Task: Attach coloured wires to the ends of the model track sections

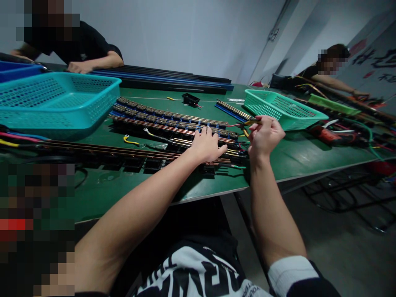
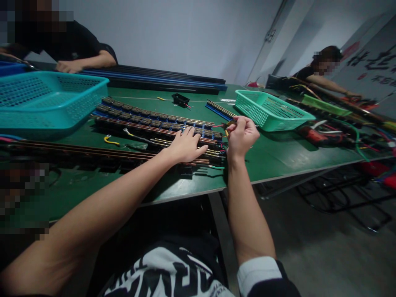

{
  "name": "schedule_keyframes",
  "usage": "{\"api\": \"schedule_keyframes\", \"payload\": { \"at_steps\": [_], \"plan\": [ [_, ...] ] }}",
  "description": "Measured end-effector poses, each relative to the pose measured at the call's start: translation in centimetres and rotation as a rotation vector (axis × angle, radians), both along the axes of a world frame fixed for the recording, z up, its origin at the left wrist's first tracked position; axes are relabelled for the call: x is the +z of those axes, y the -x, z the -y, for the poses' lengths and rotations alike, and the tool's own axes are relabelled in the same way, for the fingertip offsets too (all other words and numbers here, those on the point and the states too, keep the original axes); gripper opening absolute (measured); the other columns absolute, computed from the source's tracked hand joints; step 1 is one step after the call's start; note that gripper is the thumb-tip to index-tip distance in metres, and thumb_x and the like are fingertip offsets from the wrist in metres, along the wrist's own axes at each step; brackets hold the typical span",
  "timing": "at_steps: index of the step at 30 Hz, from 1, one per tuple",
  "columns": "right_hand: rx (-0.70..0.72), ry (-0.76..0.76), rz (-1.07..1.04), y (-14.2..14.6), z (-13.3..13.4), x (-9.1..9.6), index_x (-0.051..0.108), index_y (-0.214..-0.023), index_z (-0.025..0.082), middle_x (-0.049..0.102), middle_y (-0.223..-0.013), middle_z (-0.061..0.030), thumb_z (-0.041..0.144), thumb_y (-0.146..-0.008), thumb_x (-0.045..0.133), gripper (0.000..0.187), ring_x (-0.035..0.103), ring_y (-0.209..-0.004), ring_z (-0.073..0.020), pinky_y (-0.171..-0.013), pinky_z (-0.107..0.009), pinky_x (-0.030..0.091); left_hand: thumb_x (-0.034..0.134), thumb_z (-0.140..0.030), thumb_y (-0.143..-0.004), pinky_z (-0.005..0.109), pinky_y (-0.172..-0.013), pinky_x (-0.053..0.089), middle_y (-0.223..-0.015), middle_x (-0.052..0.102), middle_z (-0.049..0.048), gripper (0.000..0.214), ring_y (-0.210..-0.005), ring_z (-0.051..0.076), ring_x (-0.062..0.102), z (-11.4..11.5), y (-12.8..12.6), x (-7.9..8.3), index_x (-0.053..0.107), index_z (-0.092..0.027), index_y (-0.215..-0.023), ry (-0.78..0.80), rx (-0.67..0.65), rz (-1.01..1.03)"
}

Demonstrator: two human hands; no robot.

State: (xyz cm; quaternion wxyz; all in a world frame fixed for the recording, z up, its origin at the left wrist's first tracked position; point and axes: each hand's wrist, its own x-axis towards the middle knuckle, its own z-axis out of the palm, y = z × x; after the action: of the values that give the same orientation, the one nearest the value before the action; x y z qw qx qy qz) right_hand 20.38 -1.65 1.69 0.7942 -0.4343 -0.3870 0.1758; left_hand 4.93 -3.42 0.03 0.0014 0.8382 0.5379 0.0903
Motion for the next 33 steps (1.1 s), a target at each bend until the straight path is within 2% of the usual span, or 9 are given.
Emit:
{"api": "schedule_keyframes", "payload": {
  "at_steps": [4, 7, 9, 13, 17, 22, 29, 33],
  "plan": [
    [-0.089, -0.068, -0.002, 0.1, 3.7, 0.0, 0.061, -0.073, 0.021, 0.052, -0.045, 0.0066, 0.033, -0.082, 0.056, 0.016, 0.037, -0.033, -0.0058, -0.032, -0.019, 0.025, 0.032, -0.062, -0.099, 0.054, -0.118, 0.028, -0.16, 0.038, 0.0213, 0.069, -0.15, 0.035, 0.03, 0.0, 0.0, 0.0, 0.054, -0.012, -0.141, 0.008, 0.001, 0.0],
    [-0.102, -0.044, -0.03, 0.0, 5.8, 0.0, 0.063, -0.07, 0.021, 0.048, -0.043, 0.0071, 0.031, -0.08, 0.058, 0.014, 0.039, -0.033, -0.0072, -0.031, -0.02, 0.026, 0.032, -0.061, -0.099, 0.055, -0.118, 0.027, -0.159, 0.038, 0.023, 0.069, -0.15, 0.036, 0.029, 0.1, 0.1, 0.2, 0.054, -0.01, -0.141, 0.011, -0.005, 0.005],
    [-0.092, -0.017, -0.02, -0.1, 6.3, 0.0, 0.063, -0.07, 0.021, 0.047, -0.043, 0.0073, 0.031, -0.079, 0.06, 0.014, 0.039, -0.034, -0.0074, -0.032, -0.02, 0.026, 0.032, -0.06, -0.099, 0.055, -0.118, 0.027, -0.159, 0.037, 0.0233, 0.069, -0.15, 0.037, 0.029, 0.2, 0.1, 0.2, 0.054, -0.01, -0.141, 0.014, -0.005, 0.005],
    [-0.077, 0.029, 0.045, -0.3, 5.5, -0.6, 0.062, -0.071, 0.021, 0.049, -0.047, 0.0066, 0.034, -0.081, 0.061, 0.016, 0.039, -0.034, -0.0068, -0.034, -0.02, 0.025, 0.032, -0.06, -0.099, 0.056, -0.118, 0.028, -0.159, 0.037, 0.0242, 0.07, -0.15, 0.038, 0.029, 0.1, 0.1, 0.1, 0.053, -0.009, -0.142, 0.014, -0.013, 0.006],
    [-0.103, 0.039, 0.147, 0.1, 4.5, -2.3, 0.063, -0.073, 0.021, 0.052, -0.049, 0.0055, 0.034, -0.083, 0.057, 0.017, 0.045, -0.039, -0.0087, -0.041, -0.023, 0.035, 0.033, -0.06, -0.099, 0.056, -0.117, 0.029, -0.157, 0.04, 0.0239, 0.069, -0.149, 0.037, 0.031, 0.0, 0.1, 0.0, 0.055, -0.009, -0.14, 0.0, -0.01, 0.009],
    [-0.197, 0.029, 0.339, 1.0, 4.7, -3.7, 0.064, -0.078, 0.02, 0.057, -0.058, 0.0032, 0.038, -0.087, 0.056, 0.021, 0.054, -0.048, -0.0111, -0.051, -0.025, 0.043, 0.034, -0.061, -0.098, 0.055, -0.118, 0.028, -0.158, 0.041, 0.0226, 0.069, -0.148, 0.037, 0.032, 0.0, 0.0, -0.1, 0.056, -0.01, -0.138, -0.014, -0.001, 0.012],
    [-0.199, 0.082, 0.384, 0.5, 4.5, -4.3, 0.068, -0.08, 0.02, 0.059, -0.059, 0.0025, 0.032, -0.082, 0.057, 0.017, 0.054, -0.049, -0.0127, -0.051, -0.026, 0.043, 0.033, -0.062, -0.098, 0.054, -0.118, 0.028, -0.157, 0.041, 0.0226, 0.07, -0.149, 0.037, 0.031, 0.0, 0.0, -0.1, 0.055, -0.01, -0.14, -0.01, 0.0, 0.003],
    [-0.182, 0.143, 0.581, 0.5, 4.8, -4.2, 0.071, -0.073, 0.021, 0.061, -0.056, 0.0025, 0.026, -0.075, 0.06, 0.013, 0.051, -0.048, -0.0123, -0.05, -0.026, 0.039, 0.032, -0.061, -0.099, 0.056, -0.118, 0.027, -0.158, 0.039, 0.0243, 0.07, -0.149, 0.038, 0.03, 0.1, 0.0, 0.0, 0.054, -0.008, -0.14, -0.007, -0.005, 0.009]
  ]
}}
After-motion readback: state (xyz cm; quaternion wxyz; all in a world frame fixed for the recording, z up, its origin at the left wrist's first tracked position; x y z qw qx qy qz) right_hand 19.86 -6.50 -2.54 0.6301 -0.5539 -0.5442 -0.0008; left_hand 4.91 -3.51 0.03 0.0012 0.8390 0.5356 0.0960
